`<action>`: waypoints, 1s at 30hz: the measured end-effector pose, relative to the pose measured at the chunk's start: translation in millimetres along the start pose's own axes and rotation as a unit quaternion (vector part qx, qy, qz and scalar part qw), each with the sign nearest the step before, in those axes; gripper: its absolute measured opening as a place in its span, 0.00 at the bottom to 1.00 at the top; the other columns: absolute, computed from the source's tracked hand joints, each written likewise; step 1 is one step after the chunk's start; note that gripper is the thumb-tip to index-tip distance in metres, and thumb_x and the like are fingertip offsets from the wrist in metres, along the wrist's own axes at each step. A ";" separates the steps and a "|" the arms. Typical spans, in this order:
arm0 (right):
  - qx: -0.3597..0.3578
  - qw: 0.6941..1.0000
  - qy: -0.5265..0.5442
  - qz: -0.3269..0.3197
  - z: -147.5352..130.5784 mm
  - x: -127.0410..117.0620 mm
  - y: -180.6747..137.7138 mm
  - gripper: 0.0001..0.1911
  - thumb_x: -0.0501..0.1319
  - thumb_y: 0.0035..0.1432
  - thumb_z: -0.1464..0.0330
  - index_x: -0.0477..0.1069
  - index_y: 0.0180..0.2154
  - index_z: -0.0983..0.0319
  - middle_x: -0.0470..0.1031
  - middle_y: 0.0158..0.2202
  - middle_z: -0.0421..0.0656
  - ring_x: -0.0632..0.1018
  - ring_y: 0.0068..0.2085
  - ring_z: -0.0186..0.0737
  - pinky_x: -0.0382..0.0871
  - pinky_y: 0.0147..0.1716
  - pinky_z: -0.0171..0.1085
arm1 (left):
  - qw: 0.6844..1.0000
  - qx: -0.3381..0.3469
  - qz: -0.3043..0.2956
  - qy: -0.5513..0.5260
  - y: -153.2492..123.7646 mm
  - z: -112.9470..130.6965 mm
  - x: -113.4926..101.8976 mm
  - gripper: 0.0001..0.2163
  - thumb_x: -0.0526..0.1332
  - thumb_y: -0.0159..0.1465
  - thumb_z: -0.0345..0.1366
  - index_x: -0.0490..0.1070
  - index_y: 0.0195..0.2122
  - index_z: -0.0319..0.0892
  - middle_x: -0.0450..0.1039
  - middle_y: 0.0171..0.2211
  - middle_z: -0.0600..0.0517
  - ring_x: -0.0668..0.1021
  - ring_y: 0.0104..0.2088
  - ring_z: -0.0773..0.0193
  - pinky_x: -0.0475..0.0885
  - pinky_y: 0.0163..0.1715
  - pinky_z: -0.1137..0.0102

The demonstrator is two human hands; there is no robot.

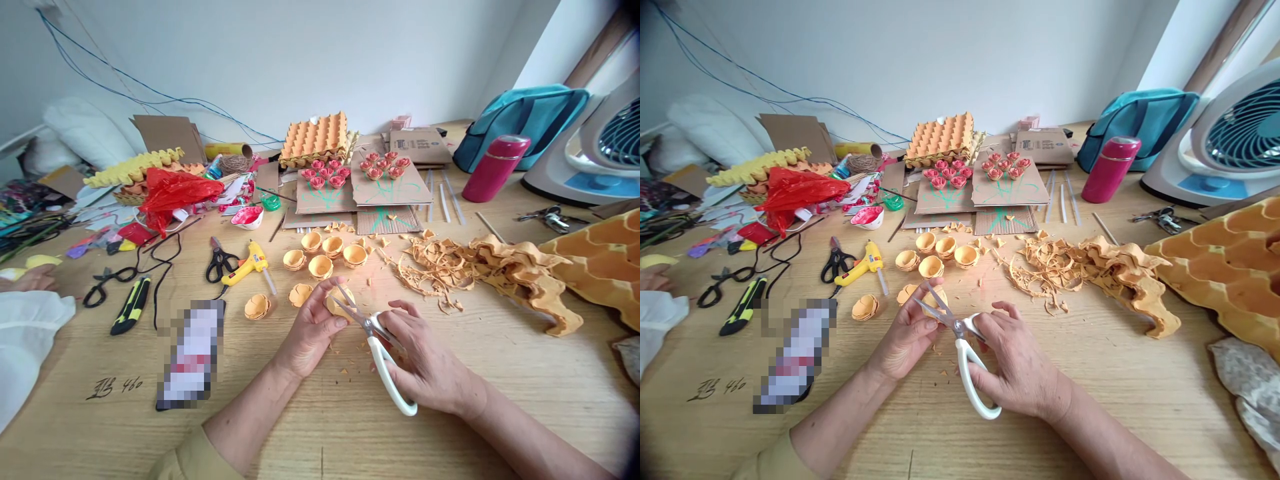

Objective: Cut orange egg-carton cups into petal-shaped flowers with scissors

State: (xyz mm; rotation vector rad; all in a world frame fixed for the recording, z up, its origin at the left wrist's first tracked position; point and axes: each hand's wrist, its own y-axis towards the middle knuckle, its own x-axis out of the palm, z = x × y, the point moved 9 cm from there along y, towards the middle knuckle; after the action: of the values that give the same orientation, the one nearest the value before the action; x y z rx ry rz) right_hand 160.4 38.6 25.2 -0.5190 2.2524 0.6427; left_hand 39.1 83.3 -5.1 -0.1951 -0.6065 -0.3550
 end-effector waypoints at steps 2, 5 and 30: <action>-0.002 1.000 0.000 0.001 -0.3 -0.4 0.3 0.08 0.56 0.63 0.65 0.58 0.33 0.58 0.67 0.30 0.37 0.69 0.31 0.39 0.56 0.54 0.50 | 1.000 0.003 0.003 -0.002 0.2 1.0 -0.2 0.26 0.72 0.52 0.29 0.71 0.53 0.48 0.76 0.35 0.56 0.77 0.38 0.67 0.70 0.44 0.70; -0.003 1.000 -0.001 0.002 -0.3 -0.5 0.5 0.09 0.57 0.64 0.64 0.58 0.33 0.58 0.67 0.29 0.36 0.69 0.30 0.38 0.56 0.54 0.50 | 1.000 0.008 0.006 -0.005 -0.2 2.8 0.0 0.27 0.73 0.53 0.29 0.71 0.53 0.49 0.76 0.36 0.56 0.77 0.38 0.67 0.70 0.43 0.70; 0.073 0.991 0.076 0.079 17.7 -9.6 1.0 0.13 0.56 0.66 0.66 0.59 0.28 0.58 0.64 0.25 0.37 0.65 0.29 0.38 0.63 0.34 0.38 | 0.999 0.025 0.023 -0.006 1.9 4.9 -9.2 0.23 0.72 0.53 0.31 0.73 0.51 0.49 0.73 0.38 0.55 0.74 0.35 0.70 0.71 0.41 0.72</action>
State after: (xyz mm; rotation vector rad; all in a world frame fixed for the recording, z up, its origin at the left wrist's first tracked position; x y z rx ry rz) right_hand 175.6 51.4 21.7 -0.3273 2.4808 0.5253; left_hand 30.2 88.9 -6.7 -0.1631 -0.6219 -0.2951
